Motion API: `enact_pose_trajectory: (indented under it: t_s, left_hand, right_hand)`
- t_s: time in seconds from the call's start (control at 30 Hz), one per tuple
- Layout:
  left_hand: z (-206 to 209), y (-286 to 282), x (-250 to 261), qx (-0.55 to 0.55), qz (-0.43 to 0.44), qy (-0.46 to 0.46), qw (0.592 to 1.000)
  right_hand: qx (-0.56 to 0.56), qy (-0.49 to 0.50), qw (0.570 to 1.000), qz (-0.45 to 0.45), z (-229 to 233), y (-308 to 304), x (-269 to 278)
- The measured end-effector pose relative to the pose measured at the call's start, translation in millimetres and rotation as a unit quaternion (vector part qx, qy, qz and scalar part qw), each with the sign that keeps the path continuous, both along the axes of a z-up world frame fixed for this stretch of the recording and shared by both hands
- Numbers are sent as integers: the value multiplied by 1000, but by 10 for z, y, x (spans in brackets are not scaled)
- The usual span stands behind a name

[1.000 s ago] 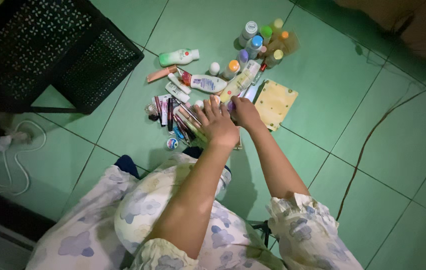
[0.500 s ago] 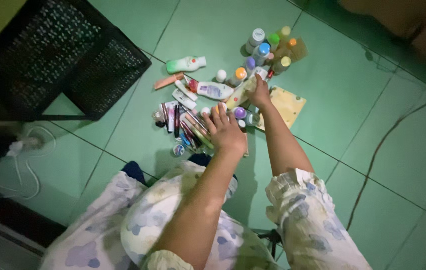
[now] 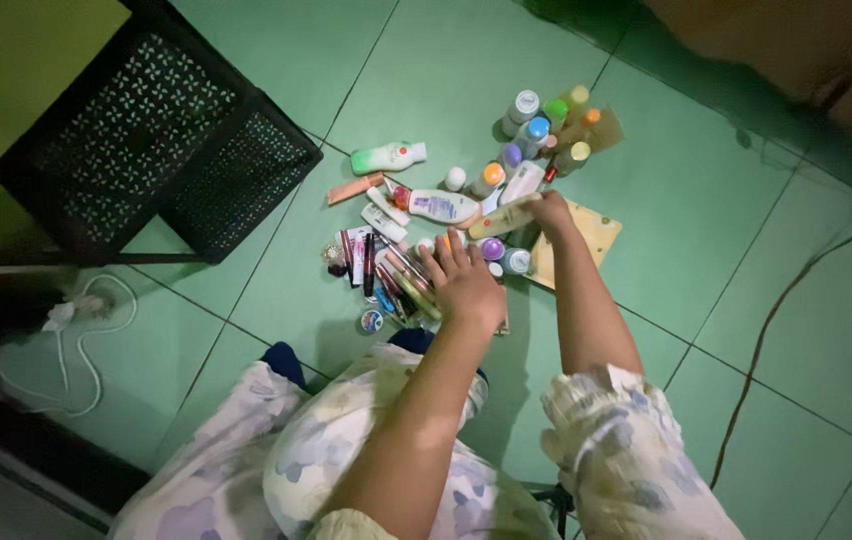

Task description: The person sits on the floor and organizes various cosmetic bottles and tubes by picking them up one by one and placing them onto a black metal shelving unit. The person handles bottles of different colors and sizes, arranging them on the top shelf.

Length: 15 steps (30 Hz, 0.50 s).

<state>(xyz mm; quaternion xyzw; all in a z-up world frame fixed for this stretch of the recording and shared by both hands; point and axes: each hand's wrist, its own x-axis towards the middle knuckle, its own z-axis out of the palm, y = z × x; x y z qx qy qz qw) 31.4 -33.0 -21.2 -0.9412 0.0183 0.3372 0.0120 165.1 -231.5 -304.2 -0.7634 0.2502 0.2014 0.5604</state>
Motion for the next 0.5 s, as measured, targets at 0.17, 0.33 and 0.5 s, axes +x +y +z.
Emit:
enact_pose_trajectory:
  t_s: [0.17, 0.33, 0.5]
  left_hand:
    - [-107, -66, -54, -33, -5, -46, 998]
    - [62, -124, -228, -61, 24, -58, 996]
    - [803, 269, -502, -134, 91, -39, 986]
  right_hand:
    - [113, -33, 988, -99, 408, -270, -646]
    - [338, -23, 908, -245, 1095, 100, -1325]
    - [472, -53, 868, -142, 2126, 658, -1626]
